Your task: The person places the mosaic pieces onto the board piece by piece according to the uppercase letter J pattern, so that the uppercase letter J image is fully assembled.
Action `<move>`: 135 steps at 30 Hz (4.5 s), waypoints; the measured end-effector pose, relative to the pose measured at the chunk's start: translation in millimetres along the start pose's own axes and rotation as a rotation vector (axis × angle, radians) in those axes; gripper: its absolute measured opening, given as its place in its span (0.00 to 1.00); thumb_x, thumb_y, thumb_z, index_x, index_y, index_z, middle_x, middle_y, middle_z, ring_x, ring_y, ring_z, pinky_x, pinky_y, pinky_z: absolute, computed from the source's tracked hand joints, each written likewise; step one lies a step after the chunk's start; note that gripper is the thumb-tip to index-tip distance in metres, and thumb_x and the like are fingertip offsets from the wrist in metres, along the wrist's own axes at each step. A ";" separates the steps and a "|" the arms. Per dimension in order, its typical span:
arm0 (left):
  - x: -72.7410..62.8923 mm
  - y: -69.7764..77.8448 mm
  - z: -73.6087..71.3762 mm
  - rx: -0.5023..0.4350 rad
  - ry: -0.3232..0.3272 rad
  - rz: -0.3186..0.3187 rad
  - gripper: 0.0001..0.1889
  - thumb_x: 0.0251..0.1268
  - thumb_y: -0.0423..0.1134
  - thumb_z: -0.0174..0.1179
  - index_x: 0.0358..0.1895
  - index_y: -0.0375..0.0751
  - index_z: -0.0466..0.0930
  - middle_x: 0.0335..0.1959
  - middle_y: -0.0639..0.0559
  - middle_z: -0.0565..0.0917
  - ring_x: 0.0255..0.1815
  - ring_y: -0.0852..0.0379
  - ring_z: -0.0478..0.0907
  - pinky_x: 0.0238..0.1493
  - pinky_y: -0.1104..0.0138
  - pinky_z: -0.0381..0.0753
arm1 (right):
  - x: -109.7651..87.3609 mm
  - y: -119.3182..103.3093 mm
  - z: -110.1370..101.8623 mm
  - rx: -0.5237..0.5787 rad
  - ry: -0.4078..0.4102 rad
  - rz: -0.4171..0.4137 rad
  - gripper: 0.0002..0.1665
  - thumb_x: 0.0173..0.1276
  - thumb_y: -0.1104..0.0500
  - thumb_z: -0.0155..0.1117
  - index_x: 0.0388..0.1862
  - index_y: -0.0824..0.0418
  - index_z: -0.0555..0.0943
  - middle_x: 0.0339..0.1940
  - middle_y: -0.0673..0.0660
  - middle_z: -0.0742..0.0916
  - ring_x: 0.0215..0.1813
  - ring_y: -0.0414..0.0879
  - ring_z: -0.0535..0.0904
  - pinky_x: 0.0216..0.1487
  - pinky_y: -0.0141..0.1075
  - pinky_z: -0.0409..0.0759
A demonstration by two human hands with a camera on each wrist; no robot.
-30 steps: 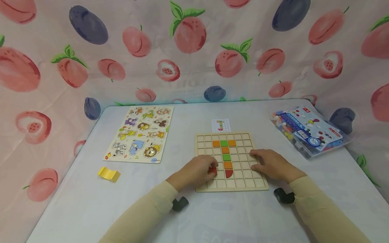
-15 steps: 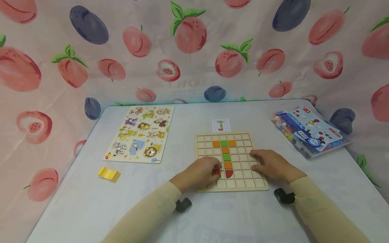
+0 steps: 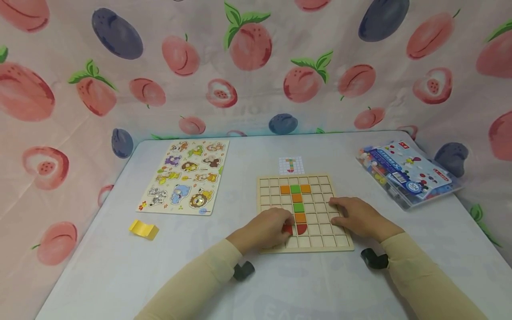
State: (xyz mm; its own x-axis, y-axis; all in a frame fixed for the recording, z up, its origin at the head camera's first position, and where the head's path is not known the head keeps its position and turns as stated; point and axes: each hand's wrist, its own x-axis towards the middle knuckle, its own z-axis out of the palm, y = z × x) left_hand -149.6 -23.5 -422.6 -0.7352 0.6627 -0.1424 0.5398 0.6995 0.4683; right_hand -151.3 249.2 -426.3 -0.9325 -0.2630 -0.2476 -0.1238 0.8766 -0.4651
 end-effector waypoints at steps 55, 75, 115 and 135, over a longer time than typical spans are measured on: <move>6.4 -4.1 2.2 -0.009 0.034 -0.050 0.06 0.66 0.36 0.66 0.44 0.44 0.83 0.33 0.61 0.79 0.37 0.62 0.73 0.43 0.72 0.75 | -1.3 -1.8 -0.5 -0.019 0.013 -0.030 0.36 0.68 0.56 0.69 0.70 0.71 0.71 0.68 0.72 0.74 0.70 0.70 0.65 0.69 0.61 0.62; 5.4 -4.5 5.6 -0.039 0.056 -0.046 0.08 0.65 0.36 0.68 0.46 0.42 0.84 0.36 0.59 0.82 0.38 0.64 0.76 0.46 0.73 0.77 | -2.7 1.9 2.8 0.017 0.017 -0.030 0.36 0.68 0.55 0.69 0.70 0.71 0.71 0.68 0.72 0.74 0.71 0.70 0.65 0.68 0.62 0.62; 6.1 -13.8 -2.8 -0.071 0.050 -0.052 0.15 0.64 0.38 0.68 0.53 0.41 0.84 0.44 0.57 0.85 0.46 0.62 0.78 0.53 0.70 0.76 | 1.8 2.5 -1.7 -0.063 0.060 -0.030 0.35 0.68 0.50 0.68 0.68 0.69 0.74 0.67 0.70 0.77 0.69 0.69 0.67 0.67 0.61 0.64; 0.7 -36.3 -33.1 -0.045 0.109 -0.171 0.24 0.70 0.45 0.62 0.66 0.41 0.76 0.60 0.50 0.81 0.64 0.50 0.74 0.65 0.59 0.72 | -2.3 11.2 -20.1 -0.105 0.128 -0.035 0.32 0.72 0.50 0.64 0.67 0.69 0.74 0.62 0.72 0.79 0.64 0.70 0.73 0.62 0.63 0.69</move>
State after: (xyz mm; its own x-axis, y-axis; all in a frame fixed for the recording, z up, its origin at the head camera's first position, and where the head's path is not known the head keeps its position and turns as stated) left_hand -183.2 -57.3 -410.9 -0.8558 0.5010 -0.1291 0.3866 0.7850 0.4841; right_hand -157.4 267.7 -413.9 -0.9618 -0.2463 -0.1192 -0.1854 0.9070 -0.3781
